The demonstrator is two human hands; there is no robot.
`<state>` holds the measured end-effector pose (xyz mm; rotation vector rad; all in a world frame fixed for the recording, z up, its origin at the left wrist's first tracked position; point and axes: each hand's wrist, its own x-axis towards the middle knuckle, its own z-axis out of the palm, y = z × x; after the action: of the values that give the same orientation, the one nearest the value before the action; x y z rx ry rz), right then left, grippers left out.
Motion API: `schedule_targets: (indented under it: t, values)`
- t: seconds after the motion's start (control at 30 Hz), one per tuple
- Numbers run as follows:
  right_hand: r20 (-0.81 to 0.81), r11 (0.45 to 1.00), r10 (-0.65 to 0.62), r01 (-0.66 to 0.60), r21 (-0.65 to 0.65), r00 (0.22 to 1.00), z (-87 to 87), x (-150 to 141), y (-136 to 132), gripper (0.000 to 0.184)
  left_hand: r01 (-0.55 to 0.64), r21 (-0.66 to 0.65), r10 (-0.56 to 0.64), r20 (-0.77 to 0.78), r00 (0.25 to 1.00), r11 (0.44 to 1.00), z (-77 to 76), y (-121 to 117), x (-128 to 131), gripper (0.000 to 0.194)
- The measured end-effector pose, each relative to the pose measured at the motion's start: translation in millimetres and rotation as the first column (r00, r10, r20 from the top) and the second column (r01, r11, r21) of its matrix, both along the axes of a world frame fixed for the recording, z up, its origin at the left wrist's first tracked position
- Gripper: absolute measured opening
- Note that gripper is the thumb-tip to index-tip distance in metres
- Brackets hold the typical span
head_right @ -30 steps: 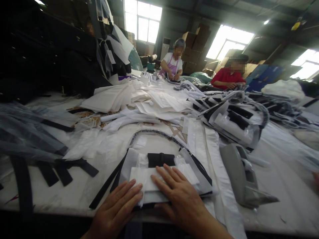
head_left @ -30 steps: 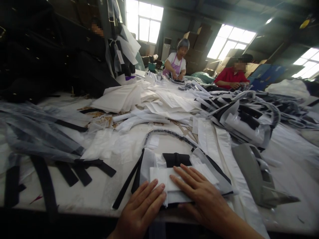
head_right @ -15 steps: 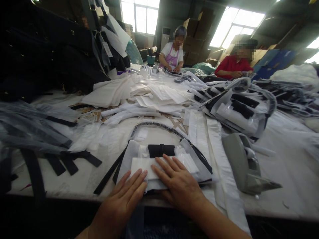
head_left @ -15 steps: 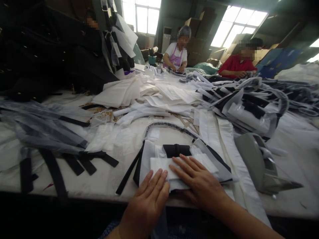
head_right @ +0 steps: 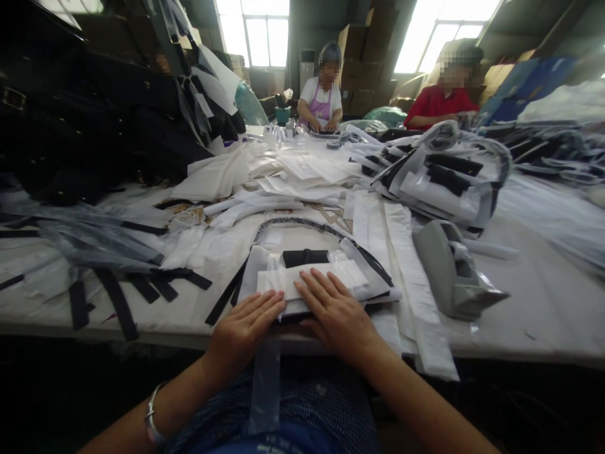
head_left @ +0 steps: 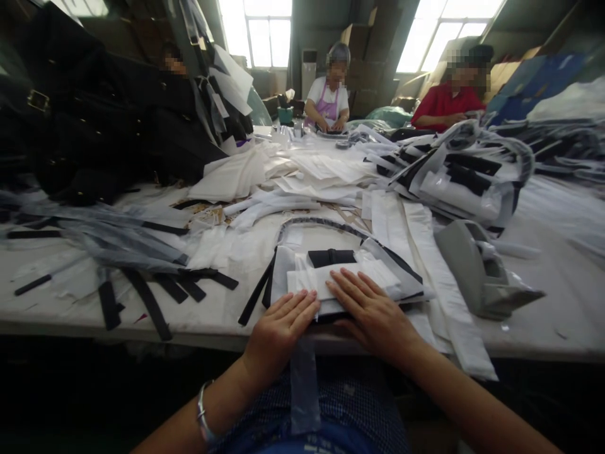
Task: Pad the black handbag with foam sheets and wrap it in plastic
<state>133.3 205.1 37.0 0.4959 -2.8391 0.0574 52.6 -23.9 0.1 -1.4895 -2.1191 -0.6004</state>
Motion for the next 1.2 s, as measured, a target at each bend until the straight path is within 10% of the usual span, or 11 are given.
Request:
schedule_targets:
  t: [0.57, 0.77, 0.93, 1.2]
  values:
    - [-0.098, 0.981, 0.084, -0.099, -0.165, 0.992, -8.7, -6, -6, 0.047, 0.001, 0.035, 0.002, -0.076, 0.997, 0.999, 3.8, 4, 3, 0.036]
    - [-0.337, 0.967, 0.232, -0.255, -0.026, 0.913, -54.5, 56, -24, 0.045, 0.028, 0.011, -0.028, 0.015, 0.999, 1.0, 1.9, 1, 2, 0.042]
    - [-0.434, 0.948, 0.21, -0.29, -0.127, 0.876, -86.4, 50, -55, 0.038, 0.04, -0.022, -0.039, 0.046, 0.998, 0.999, 1.7, 0, 1, 0.045]
    - [-0.488, 0.858, 0.256, -0.429, -0.282, 0.834, -62.1, 31, -65, 0.021, 0.039, -0.034, -0.038, 0.018, 0.999, 0.999, 6.6, -1, 0, 0.044]
